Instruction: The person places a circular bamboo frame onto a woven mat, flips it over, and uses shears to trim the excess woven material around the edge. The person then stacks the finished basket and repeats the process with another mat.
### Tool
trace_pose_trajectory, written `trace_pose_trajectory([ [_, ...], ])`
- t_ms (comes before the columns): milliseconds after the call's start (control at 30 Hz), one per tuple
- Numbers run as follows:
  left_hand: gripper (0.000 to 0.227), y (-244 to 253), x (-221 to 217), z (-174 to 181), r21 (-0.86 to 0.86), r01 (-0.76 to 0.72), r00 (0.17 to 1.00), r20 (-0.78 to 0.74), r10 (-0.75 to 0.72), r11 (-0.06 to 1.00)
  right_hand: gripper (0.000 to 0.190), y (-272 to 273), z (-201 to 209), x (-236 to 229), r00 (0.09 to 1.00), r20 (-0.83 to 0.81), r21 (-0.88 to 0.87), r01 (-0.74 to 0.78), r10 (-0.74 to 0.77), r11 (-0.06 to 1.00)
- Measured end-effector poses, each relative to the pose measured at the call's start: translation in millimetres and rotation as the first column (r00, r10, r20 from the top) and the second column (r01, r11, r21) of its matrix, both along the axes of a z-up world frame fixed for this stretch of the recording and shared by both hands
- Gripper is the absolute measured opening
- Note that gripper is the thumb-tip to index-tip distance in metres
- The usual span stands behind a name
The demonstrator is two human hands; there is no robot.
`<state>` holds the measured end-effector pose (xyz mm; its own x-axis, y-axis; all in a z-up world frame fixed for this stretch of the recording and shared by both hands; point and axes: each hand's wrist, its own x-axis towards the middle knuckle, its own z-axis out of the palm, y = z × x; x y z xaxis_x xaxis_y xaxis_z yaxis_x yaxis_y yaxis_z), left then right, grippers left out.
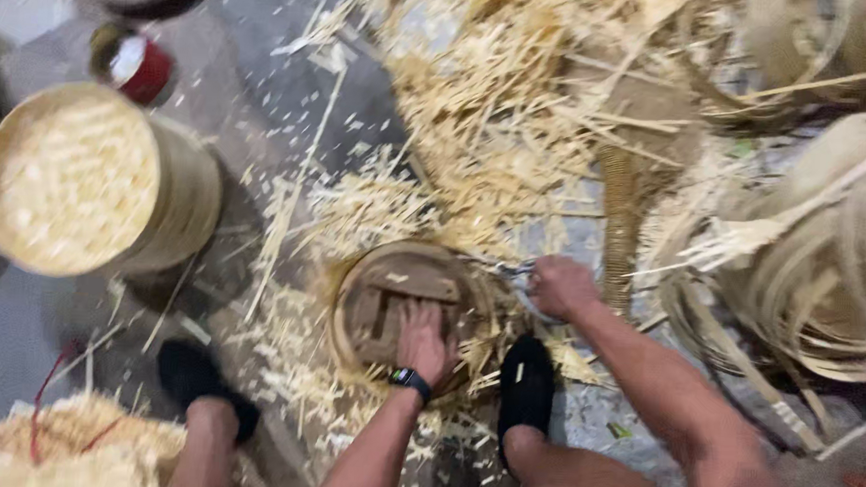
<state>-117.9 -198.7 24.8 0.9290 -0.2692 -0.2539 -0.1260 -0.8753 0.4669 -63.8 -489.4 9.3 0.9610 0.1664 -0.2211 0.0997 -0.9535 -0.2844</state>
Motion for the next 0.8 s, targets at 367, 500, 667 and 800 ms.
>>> trace_pose_trajectory([
  [367, 0.057, 37.0, -4.3, -7.6, -0.060, 0.234, 0.970, 0.080, -0.229, 0.970, 0.050, 21.7, 29.4, 19.3, 0.954, -0.299, -0.150, -0.082, 0.034, 0.985],
  [500, 0.062, 34.9, -2.0, -12.3, -0.081, 0.297, 0.954, 0.059, -0.292, 0.952, 0.055, 46.8, 36.5, 37.7, 0.988, -0.121, -0.083, -0.105, 0.095, 0.991],
  [667, 0.079, 25.1, -2.7, 28.8, -0.046, 0.067, 0.997, -0.046, -0.069, 0.997, 0.052, 32.3, 41.2, 30.6, 0.898, -0.439, -0.137, -0.024, -0.039, 0.990],
  [800, 0.116, -18.4, 23.9, 59.7, 0.003, -0.590, 0.784, -0.238, 0.574, 0.807, 0.060, 13.7, 45.7, 34.0, 0.960, -0.280, -0.147, -0.032, -0.010, 0.989],
])
